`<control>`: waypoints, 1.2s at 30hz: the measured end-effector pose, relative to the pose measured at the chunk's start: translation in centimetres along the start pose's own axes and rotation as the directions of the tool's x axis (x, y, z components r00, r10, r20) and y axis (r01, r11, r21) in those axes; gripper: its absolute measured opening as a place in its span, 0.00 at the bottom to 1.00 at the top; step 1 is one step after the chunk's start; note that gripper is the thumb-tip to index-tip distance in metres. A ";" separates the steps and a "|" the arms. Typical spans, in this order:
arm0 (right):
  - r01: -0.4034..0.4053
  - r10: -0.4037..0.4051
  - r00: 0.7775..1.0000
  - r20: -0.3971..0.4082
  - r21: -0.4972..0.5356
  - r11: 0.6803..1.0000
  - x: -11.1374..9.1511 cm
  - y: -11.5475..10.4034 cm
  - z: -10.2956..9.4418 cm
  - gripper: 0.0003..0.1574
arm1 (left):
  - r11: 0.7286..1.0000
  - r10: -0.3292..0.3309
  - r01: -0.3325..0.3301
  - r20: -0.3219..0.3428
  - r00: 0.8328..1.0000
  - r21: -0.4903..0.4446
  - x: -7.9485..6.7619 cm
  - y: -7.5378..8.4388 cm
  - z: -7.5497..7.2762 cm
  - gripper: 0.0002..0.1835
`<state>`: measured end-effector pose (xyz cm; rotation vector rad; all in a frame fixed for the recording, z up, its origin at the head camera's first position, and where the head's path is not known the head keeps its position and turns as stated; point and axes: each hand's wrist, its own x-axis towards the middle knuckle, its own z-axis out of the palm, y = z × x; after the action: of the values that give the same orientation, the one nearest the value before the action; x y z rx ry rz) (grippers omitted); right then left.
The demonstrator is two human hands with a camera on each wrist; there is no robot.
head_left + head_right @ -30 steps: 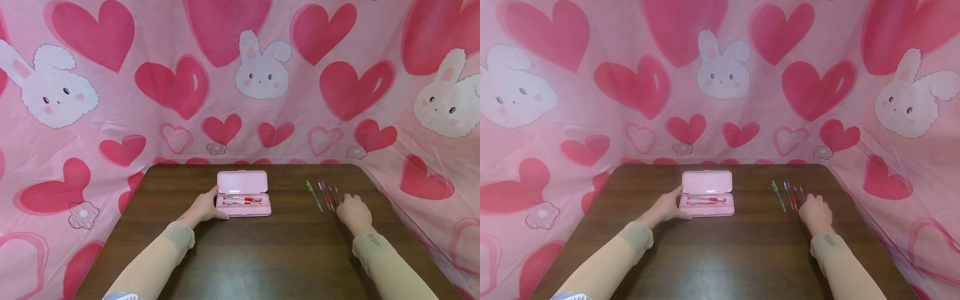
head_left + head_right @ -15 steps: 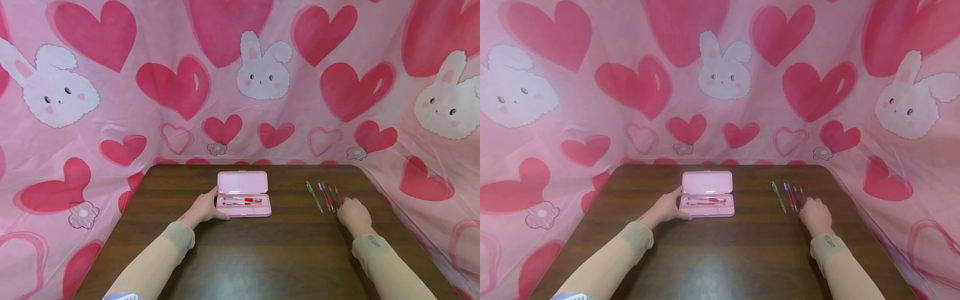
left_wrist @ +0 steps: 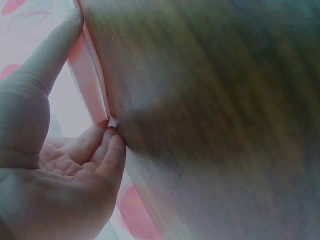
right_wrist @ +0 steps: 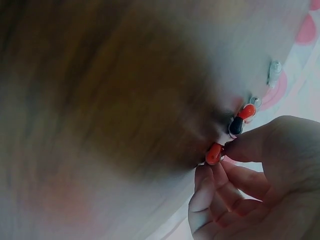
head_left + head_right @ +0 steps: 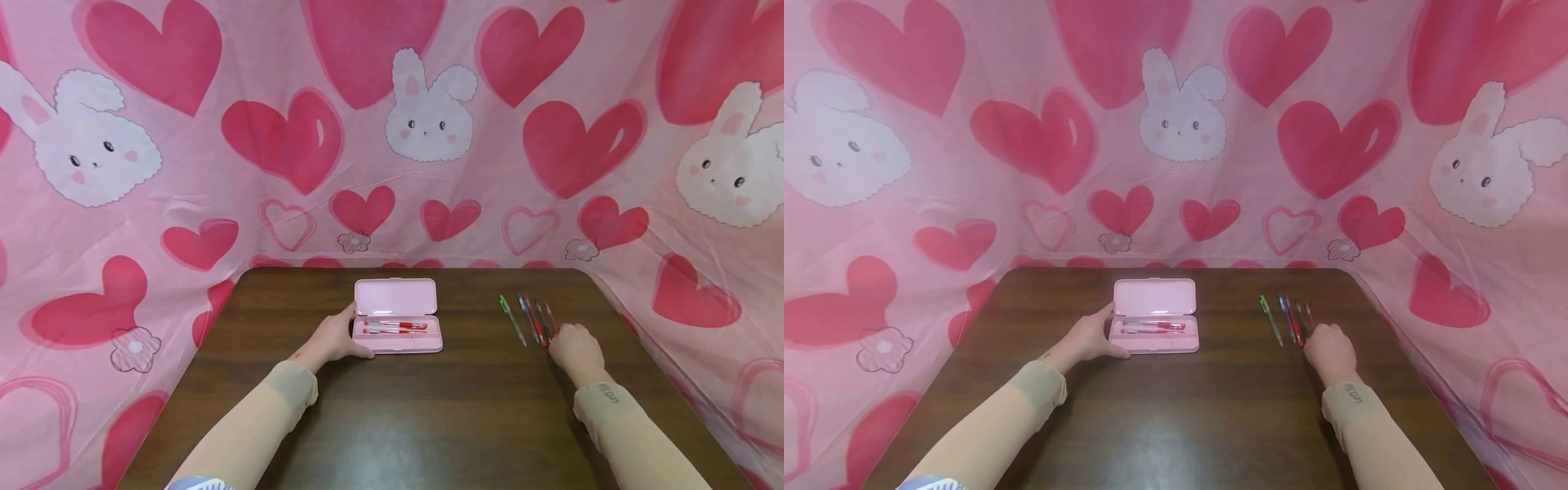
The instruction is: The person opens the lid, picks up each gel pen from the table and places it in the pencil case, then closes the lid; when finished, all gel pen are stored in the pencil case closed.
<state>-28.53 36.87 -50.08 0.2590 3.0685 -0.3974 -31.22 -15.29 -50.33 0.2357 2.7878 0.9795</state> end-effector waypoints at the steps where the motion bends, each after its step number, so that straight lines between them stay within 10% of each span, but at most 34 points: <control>1: -0.001 0.001 1.000 0.002 -0.001 1.000 0.0 -0.1 0.0 0.21 | 1.000 0.003 -0.003 0.000 1.000 -0.002 0.0 0.0 0.0 0.70; 21: 0.055 -0.049 0.990 -0.134 0.043 0.998 0.0 -1.1 0.3 0.23 | 1.000 0.024 -0.024 0.006 1.000 -0.016 -0.1 -0.3 -0.2 0.69; 36: 0.241 -0.228 0.931 -0.285 0.008 0.971 -0.2 -4.5 0.5 0.17 | 1.000 0.009 -0.008 0.009 1.000 -0.005 -0.2 -0.1 -0.2 0.69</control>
<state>-29.11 32.37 -49.45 -0.0603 3.3883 -0.4740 -31.08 -15.52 -50.23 0.2509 2.7780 0.9846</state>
